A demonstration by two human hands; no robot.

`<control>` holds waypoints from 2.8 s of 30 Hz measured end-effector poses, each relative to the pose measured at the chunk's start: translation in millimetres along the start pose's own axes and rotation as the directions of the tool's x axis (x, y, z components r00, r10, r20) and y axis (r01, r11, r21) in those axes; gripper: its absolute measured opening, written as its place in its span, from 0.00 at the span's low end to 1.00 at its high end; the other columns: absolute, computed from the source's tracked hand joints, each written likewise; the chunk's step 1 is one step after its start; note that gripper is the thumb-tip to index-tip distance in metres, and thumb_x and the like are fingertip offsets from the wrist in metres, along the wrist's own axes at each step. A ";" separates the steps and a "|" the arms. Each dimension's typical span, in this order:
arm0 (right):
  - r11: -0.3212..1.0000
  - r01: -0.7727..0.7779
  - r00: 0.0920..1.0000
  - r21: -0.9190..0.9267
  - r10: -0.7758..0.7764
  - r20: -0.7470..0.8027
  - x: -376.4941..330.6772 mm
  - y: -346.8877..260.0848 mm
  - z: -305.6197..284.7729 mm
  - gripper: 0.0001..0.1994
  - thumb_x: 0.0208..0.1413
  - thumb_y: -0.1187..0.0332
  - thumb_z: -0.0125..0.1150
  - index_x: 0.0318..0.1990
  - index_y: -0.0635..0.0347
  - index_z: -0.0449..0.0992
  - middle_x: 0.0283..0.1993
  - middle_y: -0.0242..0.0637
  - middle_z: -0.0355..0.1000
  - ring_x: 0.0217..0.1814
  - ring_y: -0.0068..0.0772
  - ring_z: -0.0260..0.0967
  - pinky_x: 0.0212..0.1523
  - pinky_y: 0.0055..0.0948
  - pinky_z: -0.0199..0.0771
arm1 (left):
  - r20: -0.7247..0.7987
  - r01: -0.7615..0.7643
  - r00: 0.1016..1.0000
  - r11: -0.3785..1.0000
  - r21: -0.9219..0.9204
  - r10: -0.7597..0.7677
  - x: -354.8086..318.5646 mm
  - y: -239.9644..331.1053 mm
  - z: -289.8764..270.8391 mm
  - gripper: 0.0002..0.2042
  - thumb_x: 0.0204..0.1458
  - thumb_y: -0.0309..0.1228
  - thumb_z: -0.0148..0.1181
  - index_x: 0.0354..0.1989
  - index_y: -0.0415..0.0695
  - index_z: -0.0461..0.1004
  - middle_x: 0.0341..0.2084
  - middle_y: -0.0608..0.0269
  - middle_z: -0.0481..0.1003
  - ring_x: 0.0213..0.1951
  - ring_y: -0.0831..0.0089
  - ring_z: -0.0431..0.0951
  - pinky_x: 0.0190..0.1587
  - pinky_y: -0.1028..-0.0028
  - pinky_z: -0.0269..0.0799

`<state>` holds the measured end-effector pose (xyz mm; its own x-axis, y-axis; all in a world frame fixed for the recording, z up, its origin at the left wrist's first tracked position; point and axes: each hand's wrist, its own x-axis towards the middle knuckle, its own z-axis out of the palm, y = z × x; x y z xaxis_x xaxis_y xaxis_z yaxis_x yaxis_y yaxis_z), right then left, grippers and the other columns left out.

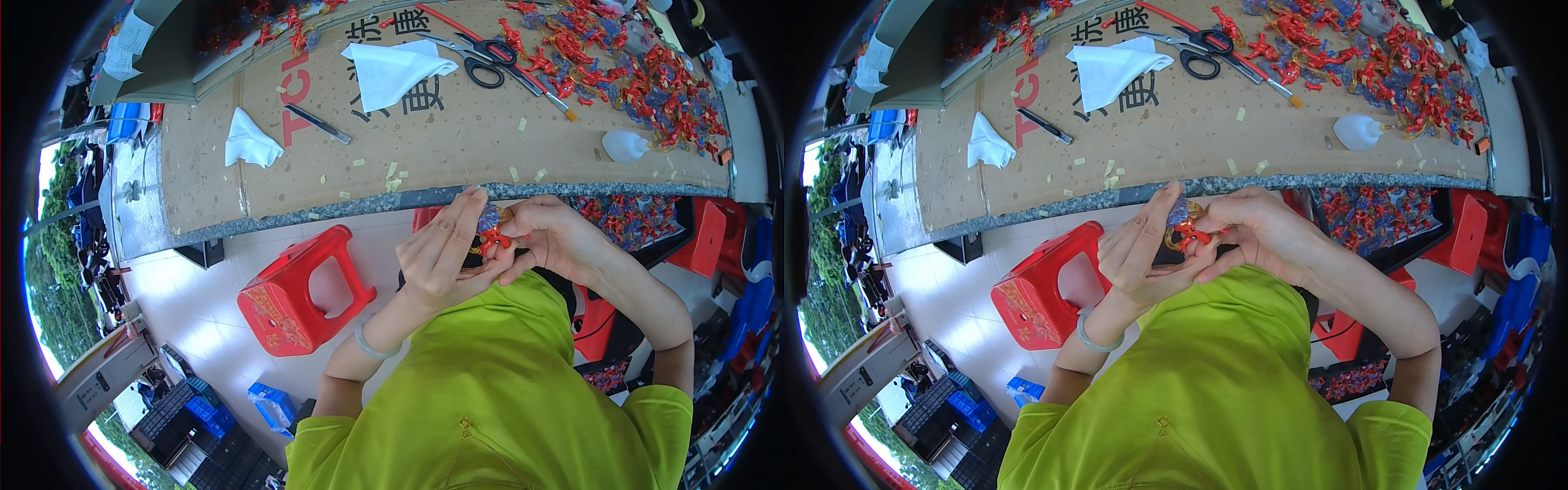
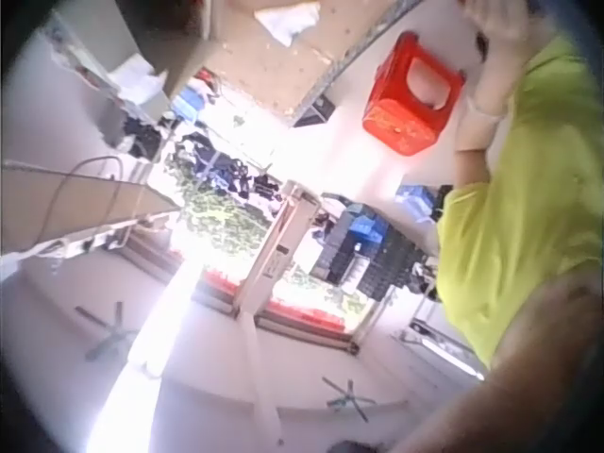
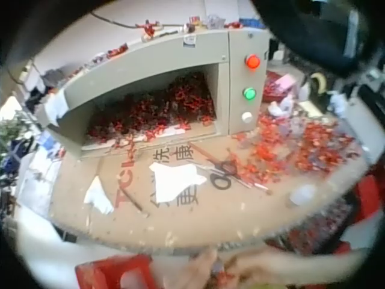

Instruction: The person assembles toy figurines by fitting small plastic pieces together, applying glue from a squeeze bottle onto the parts, and pressing the pieces securely into place by hand.

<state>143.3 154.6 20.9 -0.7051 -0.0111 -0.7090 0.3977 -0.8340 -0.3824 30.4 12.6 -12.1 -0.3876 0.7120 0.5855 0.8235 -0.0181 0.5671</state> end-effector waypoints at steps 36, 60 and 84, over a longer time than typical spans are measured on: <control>0.438 0.537 0.718 -0.721 -0.687 0.117 -18.2 -14.1 -0.8 0.12 0.59 0.70 0.54 0.46 0.67 0.75 0.40 0.34 0.72 0.41 0.21 0.69 0.37 0.19 0.69 | 0.864 0.799 0.379 -0.354 -0.486 -0.333 10.8 -18.6 -20.5 0.24 0.49 0.37 0.59 0.50 0.31 0.70 0.38 0.44 0.77 0.41 0.53 0.79 0.45 0.66 0.75; 0.456 0.523 0.819 -0.720 -0.501 0.278 13.5 -28.7 13.9 0.08 0.55 0.71 0.59 0.39 0.65 0.80 0.33 0.35 0.76 0.37 0.22 0.71 0.42 0.23 0.69 | 0.964 0.722 0.260 -0.651 -0.232 -0.054 0.3 -27.4 -14.7 0.32 0.56 0.54 0.43 0.49 0.29 0.68 0.37 0.41 0.76 0.36 0.52 0.81 0.40 0.63 0.79; 0.430 0.537 0.722 -0.725 -0.680 0.132 14.6 -14.0 3.2 0.09 0.51 0.70 0.63 0.36 0.68 0.80 0.31 0.37 0.77 0.33 0.18 0.69 0.35 0.22 0.67 | 0.603 0.799 0.516 0.088 -0.595 -0.609 4.8 -5.1 -16.8 0.10 0.56 0.26 0.54 0.43 0.34 0.70 0.28 0.56 0.77 0.26 0.72 0.80 0.23 0.82 0.72</control>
<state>125.6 164.4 17.8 -0.8564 0.4861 -0.1739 0.2180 0.0350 -0.9753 17.4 4.3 -2.4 -0.4514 0.8014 -0.3924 -0.4833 0.1502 0.8625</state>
